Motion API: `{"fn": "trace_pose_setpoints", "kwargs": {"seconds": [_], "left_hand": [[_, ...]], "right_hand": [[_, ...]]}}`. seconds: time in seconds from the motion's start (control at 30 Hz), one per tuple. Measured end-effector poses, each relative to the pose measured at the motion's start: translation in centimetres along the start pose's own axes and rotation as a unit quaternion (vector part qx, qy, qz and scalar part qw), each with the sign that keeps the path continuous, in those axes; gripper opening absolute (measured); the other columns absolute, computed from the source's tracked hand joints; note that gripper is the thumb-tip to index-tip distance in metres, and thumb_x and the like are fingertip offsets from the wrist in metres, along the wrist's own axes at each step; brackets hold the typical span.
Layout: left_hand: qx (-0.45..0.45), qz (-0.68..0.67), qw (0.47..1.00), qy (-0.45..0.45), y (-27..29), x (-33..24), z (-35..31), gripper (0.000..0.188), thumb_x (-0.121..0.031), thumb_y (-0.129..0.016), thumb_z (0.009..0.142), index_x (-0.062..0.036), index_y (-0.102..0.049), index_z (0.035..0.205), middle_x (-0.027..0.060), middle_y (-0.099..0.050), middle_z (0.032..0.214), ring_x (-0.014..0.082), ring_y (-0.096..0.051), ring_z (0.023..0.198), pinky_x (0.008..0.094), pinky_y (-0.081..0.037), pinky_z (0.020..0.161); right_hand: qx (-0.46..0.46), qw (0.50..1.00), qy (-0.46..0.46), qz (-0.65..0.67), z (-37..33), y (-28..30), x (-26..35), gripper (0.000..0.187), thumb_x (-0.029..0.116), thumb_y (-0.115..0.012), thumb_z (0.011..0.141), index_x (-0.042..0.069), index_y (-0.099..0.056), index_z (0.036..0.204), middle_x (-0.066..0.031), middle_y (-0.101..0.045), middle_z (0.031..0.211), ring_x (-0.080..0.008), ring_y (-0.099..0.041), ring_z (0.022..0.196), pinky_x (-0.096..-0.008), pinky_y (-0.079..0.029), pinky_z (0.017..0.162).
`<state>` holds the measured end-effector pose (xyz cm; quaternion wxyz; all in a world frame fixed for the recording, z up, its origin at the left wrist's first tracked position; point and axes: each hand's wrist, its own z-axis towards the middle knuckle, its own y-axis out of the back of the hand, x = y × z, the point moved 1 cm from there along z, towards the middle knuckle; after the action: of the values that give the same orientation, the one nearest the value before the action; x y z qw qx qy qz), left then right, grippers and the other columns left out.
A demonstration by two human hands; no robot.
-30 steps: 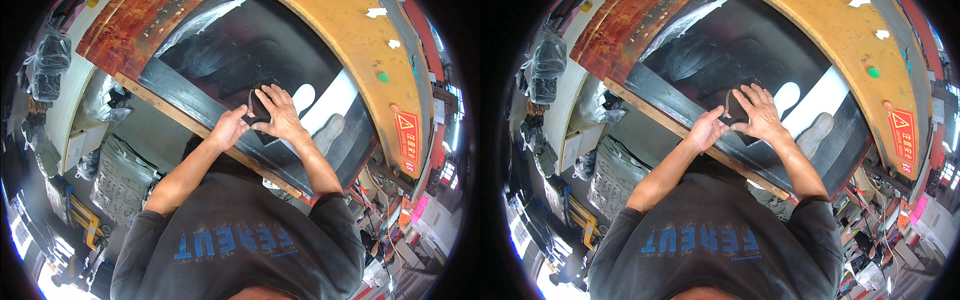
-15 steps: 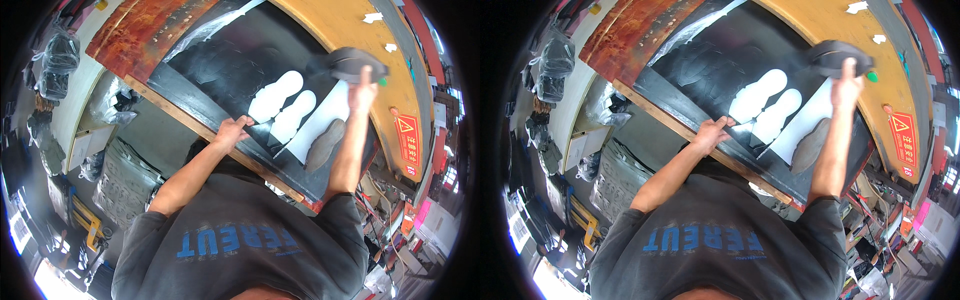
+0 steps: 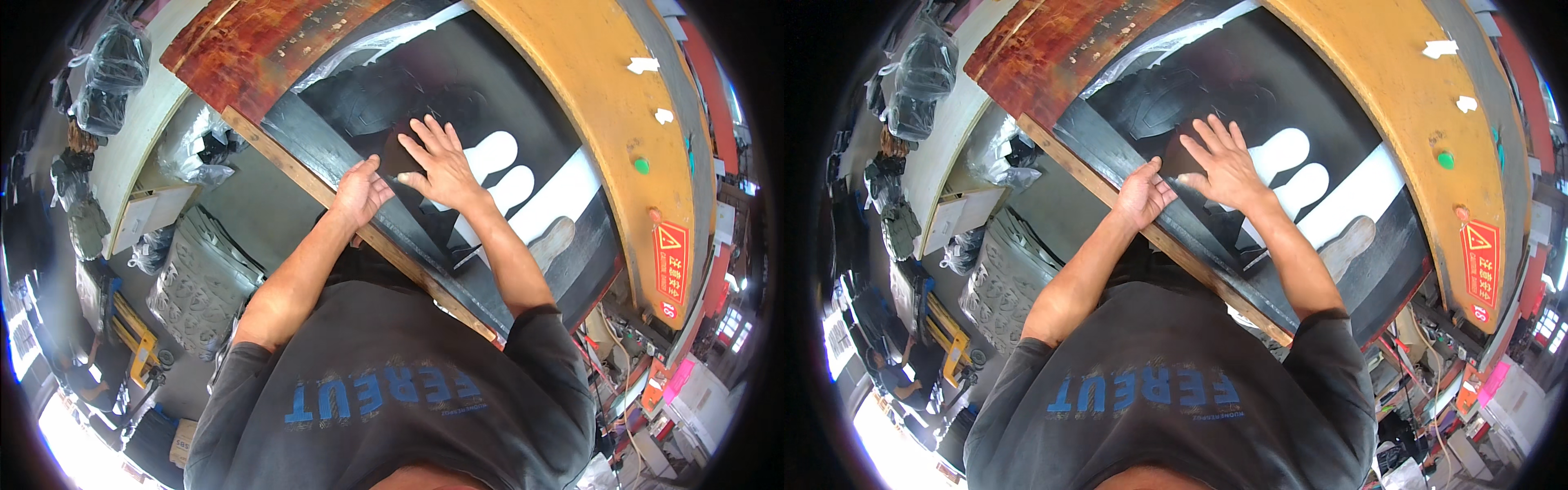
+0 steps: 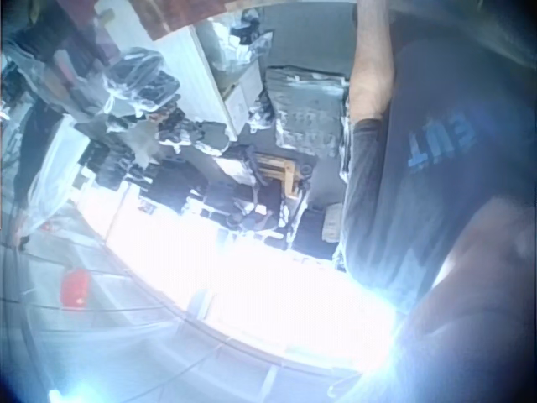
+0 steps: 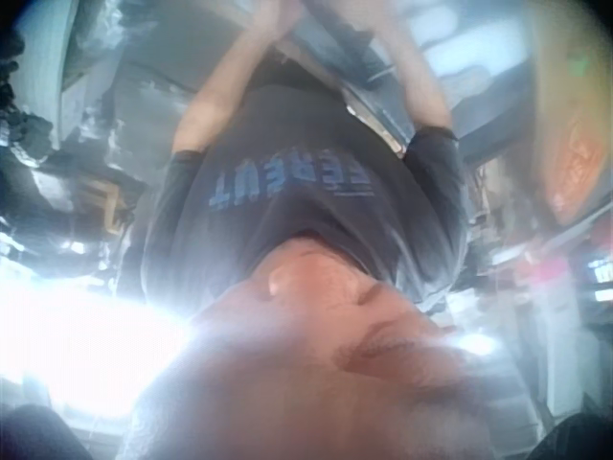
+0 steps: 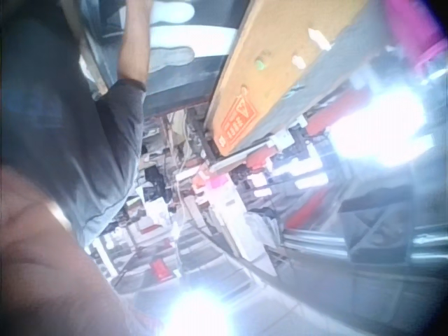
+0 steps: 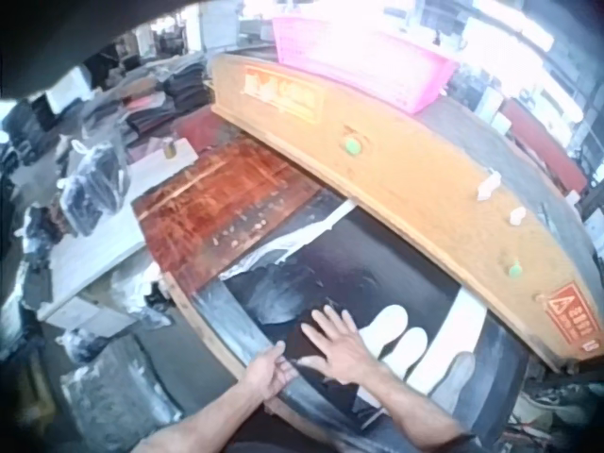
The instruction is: The person organizes papers and plastic bags on a workbench, then retrieves black rubber sheets from a sack and places them on the bench. They arrange white shoe-shaped cutouts on the rubber sheet.
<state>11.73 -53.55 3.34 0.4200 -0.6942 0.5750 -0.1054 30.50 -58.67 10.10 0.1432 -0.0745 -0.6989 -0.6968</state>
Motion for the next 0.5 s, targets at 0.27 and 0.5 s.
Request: {"fn": "trace_pose_setpoints", "kwargs": {"seconds": [0.27, 0.5], "left_hand": [[0.083, 0.037, 0.994, 0.057, 1.0, -1.1, 0.9, 0.031, -0.024, -0.054, 0.107, -0.0007, -0.061, 0.126, 0.0127, -0.069, 0.121, 0.025, -0.067, 0.112, 0.042, -0.06, 0.091], [0.06, 0.227, 0.959, 0.159, 2.1, -2.1, 1.9, 0.038, -0.026, -0.059, 0.106, 0.005, -0.06, 0.128, 0.0132, -0.064, 0.129, 0.0249, -0.064, 0.108, 0.0437, -0.058, 0.099]], "right_hand": [[-0.005, 1.0, -0.016, -0.008, 0.8, 0.3, -0.6, 0.064, 0.024, -0.083, 0.075, 0.017, -0.065, 0.136, -0.0122, -0.057, 0.147, -0.0349, -0.048, 0.141, -0.0533, -0.038, 0.117], [-0.417, 0.736, -0.449, 0.288, 3.2, 14.7, -6.5, 0.043, 0.039, -0.068, 0.101, -0.004, -0.07, 0.104, -0.0095, -0.071, 0.1, -0.0167, -0.065, 0.089, -0.0337, -0.054, 0.08]]}}
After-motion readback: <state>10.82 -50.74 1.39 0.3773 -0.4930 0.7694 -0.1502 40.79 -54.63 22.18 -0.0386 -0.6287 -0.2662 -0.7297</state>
